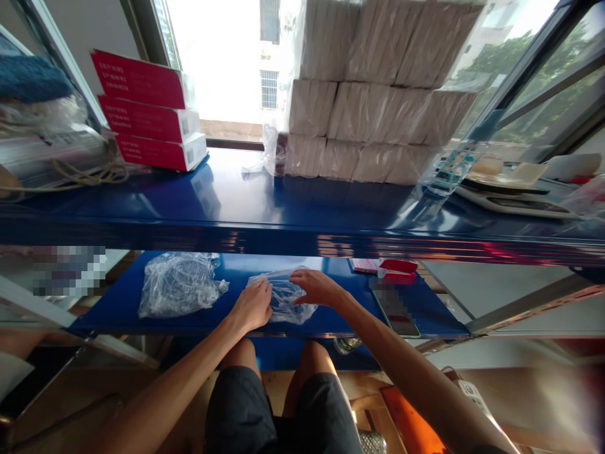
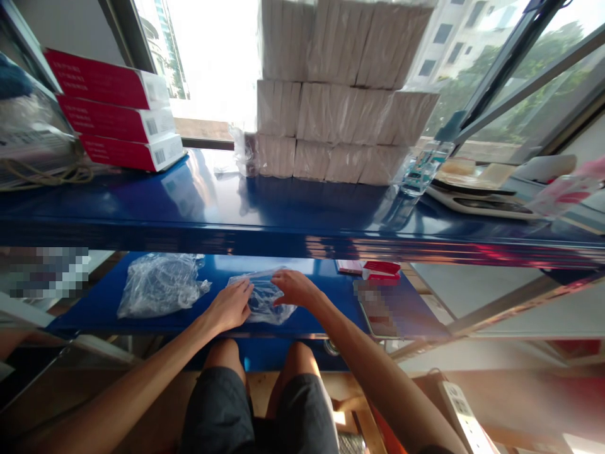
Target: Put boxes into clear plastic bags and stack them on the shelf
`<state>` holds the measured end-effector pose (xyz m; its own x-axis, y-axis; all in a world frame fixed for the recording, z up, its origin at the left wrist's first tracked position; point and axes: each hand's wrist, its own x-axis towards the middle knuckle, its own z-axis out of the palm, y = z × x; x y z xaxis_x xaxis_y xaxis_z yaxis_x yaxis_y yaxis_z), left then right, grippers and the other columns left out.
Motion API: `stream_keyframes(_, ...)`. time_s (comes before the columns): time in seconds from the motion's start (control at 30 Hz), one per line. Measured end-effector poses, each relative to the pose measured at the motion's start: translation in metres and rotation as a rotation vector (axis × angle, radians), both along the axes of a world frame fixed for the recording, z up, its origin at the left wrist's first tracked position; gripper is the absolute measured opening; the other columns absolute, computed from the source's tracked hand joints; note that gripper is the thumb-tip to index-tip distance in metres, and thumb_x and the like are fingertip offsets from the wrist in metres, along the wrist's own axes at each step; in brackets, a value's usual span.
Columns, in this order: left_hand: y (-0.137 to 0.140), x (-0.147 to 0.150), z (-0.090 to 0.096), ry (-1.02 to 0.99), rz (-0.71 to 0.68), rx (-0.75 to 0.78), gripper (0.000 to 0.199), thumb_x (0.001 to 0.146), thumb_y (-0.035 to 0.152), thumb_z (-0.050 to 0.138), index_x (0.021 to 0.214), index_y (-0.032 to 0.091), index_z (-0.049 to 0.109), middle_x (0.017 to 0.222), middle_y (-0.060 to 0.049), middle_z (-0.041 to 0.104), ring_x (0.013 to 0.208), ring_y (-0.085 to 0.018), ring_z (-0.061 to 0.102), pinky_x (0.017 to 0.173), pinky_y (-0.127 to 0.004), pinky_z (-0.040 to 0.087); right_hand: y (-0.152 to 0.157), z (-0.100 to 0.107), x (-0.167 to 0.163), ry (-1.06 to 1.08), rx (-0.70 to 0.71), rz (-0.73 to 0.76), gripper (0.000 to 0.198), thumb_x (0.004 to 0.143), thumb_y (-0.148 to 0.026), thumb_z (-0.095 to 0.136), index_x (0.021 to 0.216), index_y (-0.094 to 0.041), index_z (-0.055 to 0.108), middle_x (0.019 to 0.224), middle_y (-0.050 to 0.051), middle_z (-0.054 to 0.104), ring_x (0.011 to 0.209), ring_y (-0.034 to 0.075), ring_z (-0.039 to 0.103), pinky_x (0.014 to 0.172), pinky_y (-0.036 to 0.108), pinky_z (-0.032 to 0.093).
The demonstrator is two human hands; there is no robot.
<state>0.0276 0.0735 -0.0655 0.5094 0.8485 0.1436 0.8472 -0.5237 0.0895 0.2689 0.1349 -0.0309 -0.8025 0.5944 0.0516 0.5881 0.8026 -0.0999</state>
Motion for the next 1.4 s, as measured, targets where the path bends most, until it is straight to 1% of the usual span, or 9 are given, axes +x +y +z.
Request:
stream_keyframes(0.13, -0.009, -0.006, 0.001, -0.093, -0.093, 0.127, 0.041, 0.092, 0.013, 0.051, 0.129, 0.009, 0.069, 0.144, -0.022, 0.062, 0.134, -0.035, 0.058, 0.112, -0.049, 0.05, -0.027, -0.005, 0.007, 0.232, 0.087, -0.001, 0.024, 0.105, -0.031, 0.055, 0.114, -0.018, 0.073, 0.112, 0.013, 0.075, 0.113, 0.027, 0.067, 0.101, 0.042, 0.052)
stream_keyframes(0.27, -0.014, -0.009, -0.008, -0.19, -0.095, 0.168, 0.035, 0.093, 0.013, 0.053, 0.123, 0.014, 0.073, 0.135, -0.018, 0.068, 0.132, -0.036, 0.057, 0.109, -0.056, 0.052, -0.043, -0.032, 0.012, 0.321, 0.111, -0.064, 0.025, 0.104, -0.024, 0.051, 0.118, -0.021, 0.071, 0.119, 0.012, 0.075, 0.12, 0.027, 0.066, 0.105, 0.046, 0.052)
stream_keyframes(0.43, -0.003, -0.011, -0.019, -0.252, -0.161, 0.172, 0.036, 0.094, 0.012, 0.053, 0.125, 0.018, 0.072, 0.127, -0.015, 0.071, 0.128, -0.033, 0.06, 0.108, -0.053, 0.055, -0.022, -0.063, 0.023, 0.298, 0.158, -0.066, 0.028, 0.105, -0.019, 0.047, 0.121, -0.02, 0.069, 0.135, 0.015, 0.069, 0.134, 0.029, 0.059, 0.111, 0.051, 0.05)
stream_keyframes(0.57, 0.001, -0.01, -0.02, -0.315, -0.23, 0.249, 0.039, 0.095, 0.008, 0.051, 0.127, 0.02, 0.069, 0.131, -0.013, 0.069, 0.132, -0.03, 0.059, 0.11, -0.051, 0.055, -0.014, -0.062, 0.024, 0.361, 0.203, -0.159, 0.029, 0.104, -0.016, 0.046, 0.121, -0.024, 0.068, 0.139, 0.013, 0.066, 0.138, 0.029, 0.055, 0.112, 0.055, 0.048)
stream_keyframes(0.73, -0.02, 0.005, -0.016, -0.385, -0.228, 0.3, 0.042, 0.095, 0.007, 0.05, 0.132, 0.021, 0.065, 0.136, -0.013, 0.067, 0.138, -0.03, 0.055, 0.115, -0.052, 0.052, -0.041, -0.049, 0.012, 0.673, 0.276, -0.486, 0.03, 0.102, -0.022, 0.047, 0.127, -0.025, 0.064, 0.138, 0.014, 0.063, 0.135, 0.032, 0.053, 0.113, 0.053, 0.047)
stream_keyframes(0.93, -0.035, 0.046, -0.013, -0.486, -0.19, 0.238, 0.044, 0.095, 0.008, 0.048, 0.133, 0.023, 0.064, 0.13, -0.012, 0.068, 0.133, -0.03, 0.059, 0.111, -0.053, 0.054, -0.061, -0.059, 0.011, 1.034, 0.033, -0.693, 0.032, 0.104, -0.039, 0.043, 0.123, -0.021, 0.061, 0.126, 0.017, 0.067, 0.115, 0.031, 0.064, 0.097, 0.046, 0.056)
stream_keyframes(1.07, -0.029, 0.063, -0.028, -0.492, -0.142, 0.209, 0.045, 0.096, 0.01, 0.047, 0.137, 0.023, 0.06, 0.127, -0.013, 0.068, 0.128, -0.029, 0.061, 0.11, -0.053, 0.054, -0.06, -0.082, 0.021, 1.144, -0.205, -0.833, 0.042, 0.102, -0.048, 0.042, 0.128, -0.019, 0.057, 0.12, 0.018, 0.071, 0.101, 0.03, 0.071, 0.087, 0.045, 0.06)
stream_keyframes(1.23, -0.026, 0.067, -0.051, -0.425, -0.143, 0.238, 0.044, 0.097, 0.011, 0.048, 0.137, 0.022, 0.06, 0.129, -0.013, 0.068, 0.135, -0.033, 0.056, 0.108, -0.055, 0.054, -0.058, -0.095, 0.023, 1.164, -0.224, -0.864, 0.044, 0.102, -0.05, 0.039, 0.128, -0.02, 0.058, 0.12, 0.018, 0.072, 0.107, 0.031, 0.071, 0.094, 0.045, 0.058)
stream_keyframes(1.4, -0.031, 0.064, -0.049, -0.461, -0.083, 0.29, 0.046, 0.097, 0.011, 0.048, 0.14, 0.024, 0.056, 0.136, -0.012, 0.064, 0.141, -0.032, 0.05, 0.114, -0.055, 0.048, -0.057, -0.099, 0.018, 1.039, -0.225, -0.878, 0.046, 0.103, -0.05, 0.034, 0.122, -0.018, 0.062, 0.11, 0.016, 0.074, 0.103, 0.03, 0.072, 0.091, 0.04, 0.058)
